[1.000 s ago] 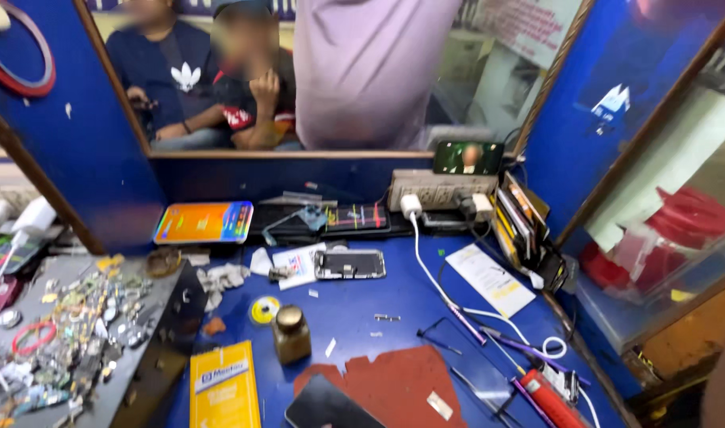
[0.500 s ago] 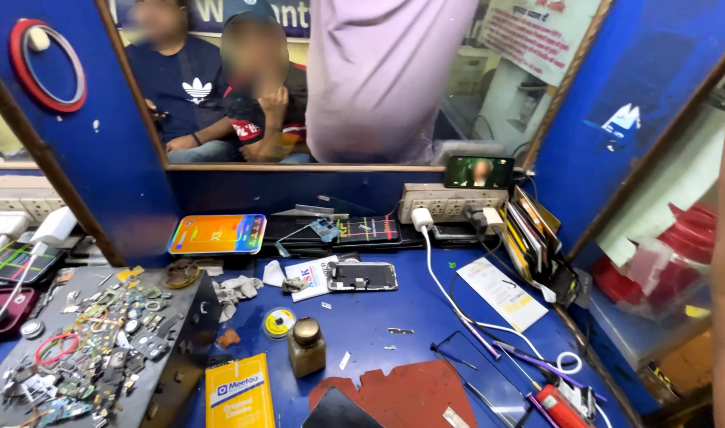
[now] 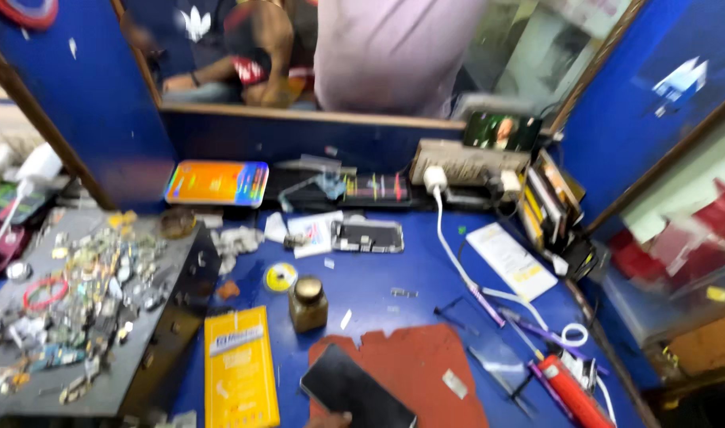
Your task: The person tests a smartphone, opens it to access the internal components, works inside the chassis with tweezers, then aligns and attaches a replacement screen assembly onto the phone body. They press the new display into place, power the phone on, and unlock it to verify it works.
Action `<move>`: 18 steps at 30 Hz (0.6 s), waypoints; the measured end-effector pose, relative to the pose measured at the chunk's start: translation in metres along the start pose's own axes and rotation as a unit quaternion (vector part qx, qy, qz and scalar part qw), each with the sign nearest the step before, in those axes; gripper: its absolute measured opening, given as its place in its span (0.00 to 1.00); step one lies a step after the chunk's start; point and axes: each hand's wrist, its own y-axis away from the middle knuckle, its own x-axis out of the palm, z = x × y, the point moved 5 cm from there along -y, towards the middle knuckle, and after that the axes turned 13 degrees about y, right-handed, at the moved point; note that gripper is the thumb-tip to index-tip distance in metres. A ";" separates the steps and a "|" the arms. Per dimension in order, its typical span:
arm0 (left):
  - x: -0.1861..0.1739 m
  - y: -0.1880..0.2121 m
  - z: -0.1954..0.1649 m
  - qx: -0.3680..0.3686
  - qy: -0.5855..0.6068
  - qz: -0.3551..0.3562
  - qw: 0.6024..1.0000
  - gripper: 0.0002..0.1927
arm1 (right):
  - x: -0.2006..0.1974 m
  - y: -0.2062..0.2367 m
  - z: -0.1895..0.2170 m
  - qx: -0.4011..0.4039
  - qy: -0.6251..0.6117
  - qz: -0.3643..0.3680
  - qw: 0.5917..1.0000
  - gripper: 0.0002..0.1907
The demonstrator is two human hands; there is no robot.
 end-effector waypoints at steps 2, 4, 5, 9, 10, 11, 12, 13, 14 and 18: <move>-0.007 0.008 -0.008 0.017 0.015 -0.024 0.999 0.40 | 0.012 0.045 0.017 -0.025 0.008 -0.030 0.999 0.47; -0.018 0.021 -0.021 0.023 0.031 -0.058 0.998 0.40 | 0.034 0.098 0.047 -0.064 -0.006 -0.047 0.997 0.47; -0.026 0.030 -0.029 0.027 0.053 -0.082 0.995 0.40 | 0.042 0.126 0.060 -0.086 -0.025 -0.035 0.995 0.46; -0.038 0.023 -0.071 0.032 0.267 -0.124 0.955 0.40 | 0.033 0.204 0.098 -0.162 -0.093 0.102 0.977 0.45; -0.039 0.015 -0.078 0.032 0.351 -0.124 0.928 0.41 | 0.027 0.222 0.104 -0.182 -0.109 0.153 0.965 0.45; -0.039 0.007 -0.083 0.011 0.467 -0.106 0.878 0.41 | 0.021 0.239 0.111 -0.201 -0.120 0.188 0.954 0.45; -0.039 0.000 -0.087 -0.008 0.575 -0.089 0.813 0.43 | 0.034 0.265 0.127 -0.228 -0.131 0.223 0.939 0.45; -0.045 -0.003 -0.094 -0.005 0.559 -0.086 0.824 0.43 | 0.046 0.291 0.141 -0.250 -0.135 0.248 0.926 0.45; -0.051 -0.003 -0.099 -0.008 0.544 -0.083 0.835 0.43 | 0.064 0.315 0.153 -0.265 -0.126 0.259 0.920 0.44; -0.067 0.005 -0.117 0.066 0.442 -0.101 0.889 0.33 | 0.120 0.371 0.160 -0.256 -0.084 0.281 0.921 0.51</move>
